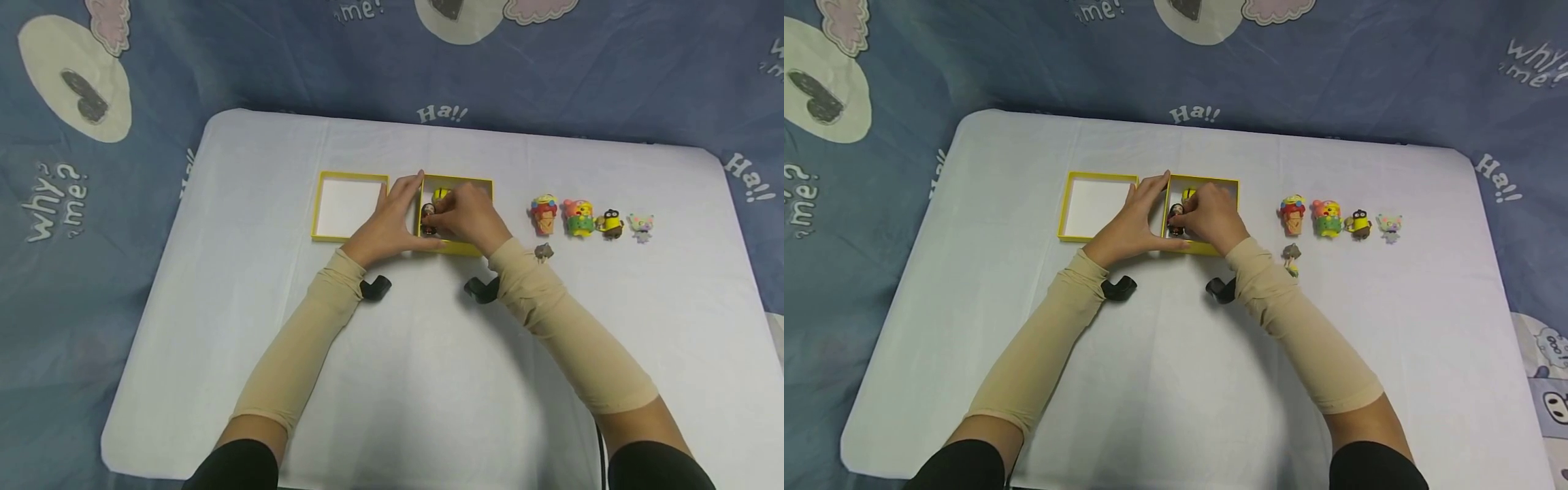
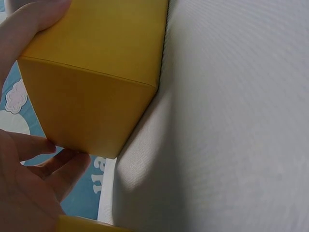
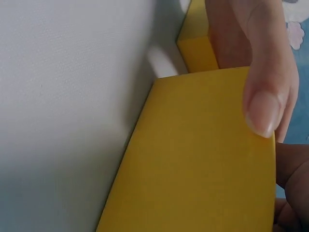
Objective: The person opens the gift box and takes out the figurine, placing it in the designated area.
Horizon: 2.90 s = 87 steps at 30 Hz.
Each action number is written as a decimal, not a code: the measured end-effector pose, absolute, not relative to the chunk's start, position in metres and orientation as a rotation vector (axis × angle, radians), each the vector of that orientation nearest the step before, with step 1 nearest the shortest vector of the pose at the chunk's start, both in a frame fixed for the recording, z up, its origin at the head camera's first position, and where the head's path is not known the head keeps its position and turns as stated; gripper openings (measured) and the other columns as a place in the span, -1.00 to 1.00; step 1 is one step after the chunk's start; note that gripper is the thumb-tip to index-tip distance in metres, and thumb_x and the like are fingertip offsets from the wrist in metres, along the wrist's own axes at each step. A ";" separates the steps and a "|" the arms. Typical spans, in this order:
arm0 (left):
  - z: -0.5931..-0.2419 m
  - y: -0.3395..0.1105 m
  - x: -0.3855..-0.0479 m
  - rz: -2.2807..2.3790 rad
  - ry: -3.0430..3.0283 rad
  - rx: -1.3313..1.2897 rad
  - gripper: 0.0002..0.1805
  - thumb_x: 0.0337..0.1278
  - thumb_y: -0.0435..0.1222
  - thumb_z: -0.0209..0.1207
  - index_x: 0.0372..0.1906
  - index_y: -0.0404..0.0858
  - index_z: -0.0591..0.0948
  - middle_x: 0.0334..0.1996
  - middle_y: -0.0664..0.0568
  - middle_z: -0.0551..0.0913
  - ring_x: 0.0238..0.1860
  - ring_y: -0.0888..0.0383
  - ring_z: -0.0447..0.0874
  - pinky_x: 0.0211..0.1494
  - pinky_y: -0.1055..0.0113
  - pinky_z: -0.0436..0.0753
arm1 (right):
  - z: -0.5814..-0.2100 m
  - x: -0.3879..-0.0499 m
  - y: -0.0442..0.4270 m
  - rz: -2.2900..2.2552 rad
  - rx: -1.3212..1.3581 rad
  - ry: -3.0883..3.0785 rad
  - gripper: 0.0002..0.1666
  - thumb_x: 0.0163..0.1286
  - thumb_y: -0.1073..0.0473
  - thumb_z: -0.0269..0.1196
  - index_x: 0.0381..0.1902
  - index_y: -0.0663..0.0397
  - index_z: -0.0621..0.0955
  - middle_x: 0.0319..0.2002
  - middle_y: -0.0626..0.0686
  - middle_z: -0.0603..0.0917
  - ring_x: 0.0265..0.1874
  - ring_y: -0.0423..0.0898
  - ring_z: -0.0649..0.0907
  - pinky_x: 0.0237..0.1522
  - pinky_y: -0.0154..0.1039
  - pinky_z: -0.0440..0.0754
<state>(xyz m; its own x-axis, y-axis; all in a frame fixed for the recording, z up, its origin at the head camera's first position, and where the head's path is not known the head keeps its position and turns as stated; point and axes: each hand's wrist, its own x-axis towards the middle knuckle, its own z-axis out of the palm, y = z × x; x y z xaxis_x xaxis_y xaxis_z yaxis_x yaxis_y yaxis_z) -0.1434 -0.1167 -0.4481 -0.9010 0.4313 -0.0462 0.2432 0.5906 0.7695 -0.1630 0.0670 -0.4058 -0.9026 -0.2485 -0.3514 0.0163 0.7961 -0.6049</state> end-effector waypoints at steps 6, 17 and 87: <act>-0.448 -0.117 -0.143 1.200 2.593 0.559 0.43 -0.14 0.19 0.55 0.70 -0.19 -0.08 0.61 -0.04 0.10 0.69 0.00 -0.08 0.74 0.02 -0.50 | -0.409 -0.162 0.066 -0.898 -0.185 2.578 -0.71 0.23 0.04 0.54 -0.24 0.16 0.83 -0.24 0.15 0.85 -0.25 0.02 0.72 -0.18 -0.13 0.71; -0.446 -0.116 -0.143 1.198 2.588 0.552 0.44 -0.16 0.20 0.56 0.70 -0.19 -0.08 0.62 -0.02 0.09 0.70 0.01 -0.10 0.74 0.02 -0.50 | -0.408 -0.161 0.066 -0.921 -0.184 2.602 -0.67 0.20 0.08 0.56 -0.20 0.22 0.82 -0.19 0.20 0.84 -0.18 0.07 0.74 -0.10 -0.05 0.74; -0.447 -0.116 -0.145 1.144 2.615 0.528 0.44 -0.15 0.24 0.54 0.70 -0.17 -0.08 0.63 -0.08 0.09 0.69 0.02 -0.06 0.75 0.03 -0.46 | -0.378 -0.126 0.137 -1.427 0.051 2.528 -0.62 0.26 0.10 0.51 0.03 0.04 0.79 -0.02 0.11 0.83 -0.22 -0.31 0.77 -0.16 -0.37 0.68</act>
